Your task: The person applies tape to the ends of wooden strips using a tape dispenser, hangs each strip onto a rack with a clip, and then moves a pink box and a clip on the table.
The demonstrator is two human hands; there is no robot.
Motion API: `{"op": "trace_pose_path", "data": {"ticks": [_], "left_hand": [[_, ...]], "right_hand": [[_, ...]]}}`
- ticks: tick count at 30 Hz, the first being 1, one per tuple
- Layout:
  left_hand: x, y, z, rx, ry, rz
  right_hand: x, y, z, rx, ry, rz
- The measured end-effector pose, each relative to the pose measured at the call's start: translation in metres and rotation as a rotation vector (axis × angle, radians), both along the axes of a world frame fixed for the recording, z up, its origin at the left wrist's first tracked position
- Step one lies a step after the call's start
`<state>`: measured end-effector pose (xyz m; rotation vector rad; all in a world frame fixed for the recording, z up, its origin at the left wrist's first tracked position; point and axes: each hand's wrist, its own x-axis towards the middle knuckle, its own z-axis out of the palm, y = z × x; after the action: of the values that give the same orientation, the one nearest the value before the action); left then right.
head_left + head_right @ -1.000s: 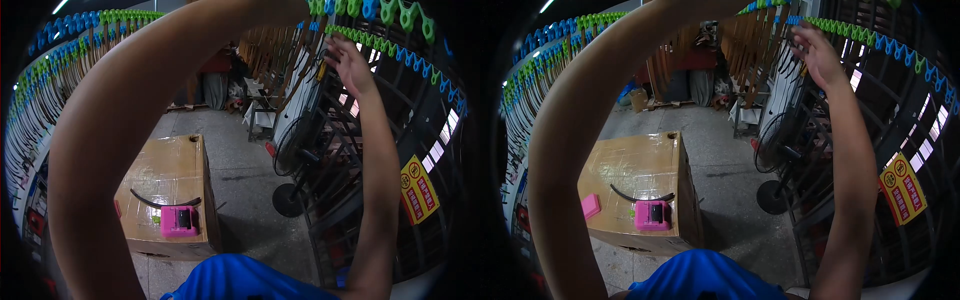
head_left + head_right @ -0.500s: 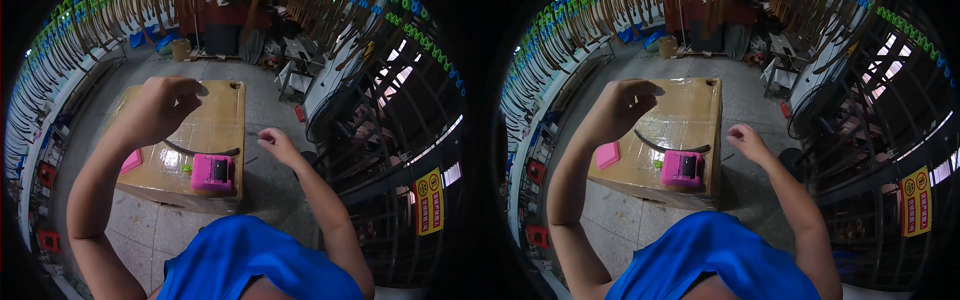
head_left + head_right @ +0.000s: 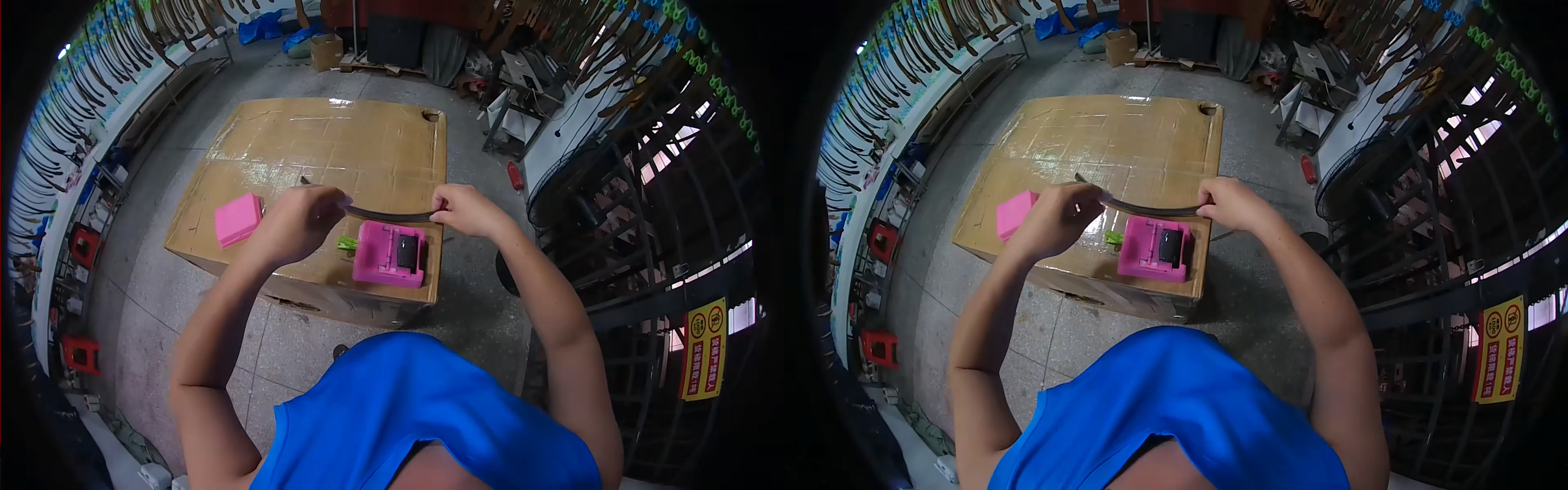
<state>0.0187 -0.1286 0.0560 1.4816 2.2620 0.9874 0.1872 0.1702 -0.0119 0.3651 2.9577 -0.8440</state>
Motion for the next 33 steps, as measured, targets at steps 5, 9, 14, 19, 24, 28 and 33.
{"op": "trace_pose_path", "data": {"ticks": [5, 9, 14, 19, 24, 28, 33], "left_hand": [[0.006, 0.018, -0.025, 0.042, 0.025, -0.049], [0.014, 0.044, -0.039, 0.126, 0.114, -0.108], [0.025, 0.066, -0.038, 0.515, 0.412, -0.124], [0.026, 0.052, -0.007, 0.255, 0.48, -0.264], [0.026, 0.042, 0.011, 0.169, 0.732, -0.391], [0.029, 0.042, 0.026, 0.076, 0.948, -0.494], [0.033, 0.049, 0.032, 0.011, 0.965, -0.531]], "right_hand": [[0.002, 0.005, 0.0, -0.058, 0.132, -0.04], [0.002, -0.003, 0.013, -0.095, 0.2, -0.095], [0.017, -0.041, 0.057, -0.13, 0.464, -0.029], [0.039, -0.058, 0.067, -0.138, 0.462, 0.02], [0.042, -0.065, 0.044, -0.072, 0.46, 0.193], [0.034, -0.073, 0.03, -0.065, 0.463, 0.214], [0.029, -0.078, 0.02, -0.077, 0.497, 0.211]]}}
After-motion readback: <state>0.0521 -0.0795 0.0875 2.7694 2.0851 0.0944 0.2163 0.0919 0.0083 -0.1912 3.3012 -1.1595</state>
